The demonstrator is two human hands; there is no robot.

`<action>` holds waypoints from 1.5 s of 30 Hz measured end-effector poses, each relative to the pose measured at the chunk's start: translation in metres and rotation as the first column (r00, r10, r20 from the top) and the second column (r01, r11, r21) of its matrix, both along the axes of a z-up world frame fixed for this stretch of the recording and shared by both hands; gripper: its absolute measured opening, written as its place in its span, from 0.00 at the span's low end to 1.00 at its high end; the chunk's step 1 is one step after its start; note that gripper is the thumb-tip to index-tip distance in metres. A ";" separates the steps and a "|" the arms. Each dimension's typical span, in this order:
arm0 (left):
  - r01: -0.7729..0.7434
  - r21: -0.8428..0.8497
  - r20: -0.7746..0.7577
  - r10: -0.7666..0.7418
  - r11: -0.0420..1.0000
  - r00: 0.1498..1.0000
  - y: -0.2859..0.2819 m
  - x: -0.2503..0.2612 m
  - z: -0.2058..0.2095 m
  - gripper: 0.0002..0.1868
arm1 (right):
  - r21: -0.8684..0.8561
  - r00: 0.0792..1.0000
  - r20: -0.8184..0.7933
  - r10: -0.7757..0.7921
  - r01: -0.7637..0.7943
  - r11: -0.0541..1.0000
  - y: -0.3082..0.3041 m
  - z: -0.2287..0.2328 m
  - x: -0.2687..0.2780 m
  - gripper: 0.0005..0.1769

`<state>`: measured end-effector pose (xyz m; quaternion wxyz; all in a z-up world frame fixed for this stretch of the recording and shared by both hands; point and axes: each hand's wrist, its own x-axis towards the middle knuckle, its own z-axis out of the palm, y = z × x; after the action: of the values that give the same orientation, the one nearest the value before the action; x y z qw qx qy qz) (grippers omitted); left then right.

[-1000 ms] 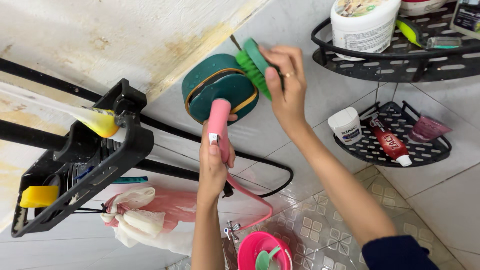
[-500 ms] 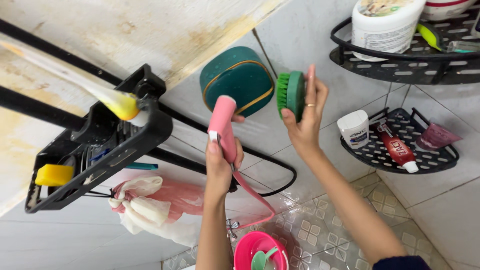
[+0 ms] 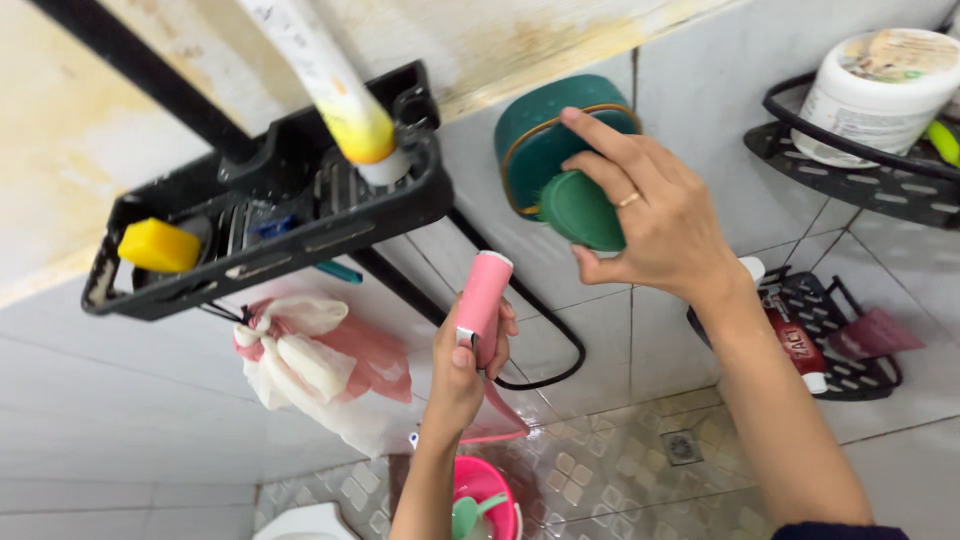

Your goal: The person uses a handheld shower head to wet a green scrubbing brush and then scrubs a green wall-mounted pouch. After scrubbing, the person rinses the brush and the pouch with water from the shower head.

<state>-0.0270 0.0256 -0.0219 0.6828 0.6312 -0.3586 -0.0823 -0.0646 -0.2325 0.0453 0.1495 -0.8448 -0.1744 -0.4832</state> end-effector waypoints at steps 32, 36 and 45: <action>0.050 0.079 0.047 -0.053 0.996 0.997 0.022 -0.006 0.009 0.44 | 0.004 0.988 0.143 0.067 -0.068 0.998 -0.003 -0.124 0.010 0.41; 0.052 0.080 0.047 -0.056 0.995 0.997 0.023 -0.007 0.014 0.44 | 0.041 0.996 0.073 0.054 -0.057 0.998 0.004 -0.108 0.005 0.42; 0.054 0.076 0.012 -0.055 0.996 0.998 0.018 -0.008 0.014 0.43 | 0.124 0.991 -0.007 0.132 -0.130 0.984 0.018 -0.044 0.001 0.46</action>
<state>-0.0350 0.0436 -0.0075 0.6533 0.6471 -0.3772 -0.1097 -0.0632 -0.2149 0.0009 0.2342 -0.8243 -0.1981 -0.4758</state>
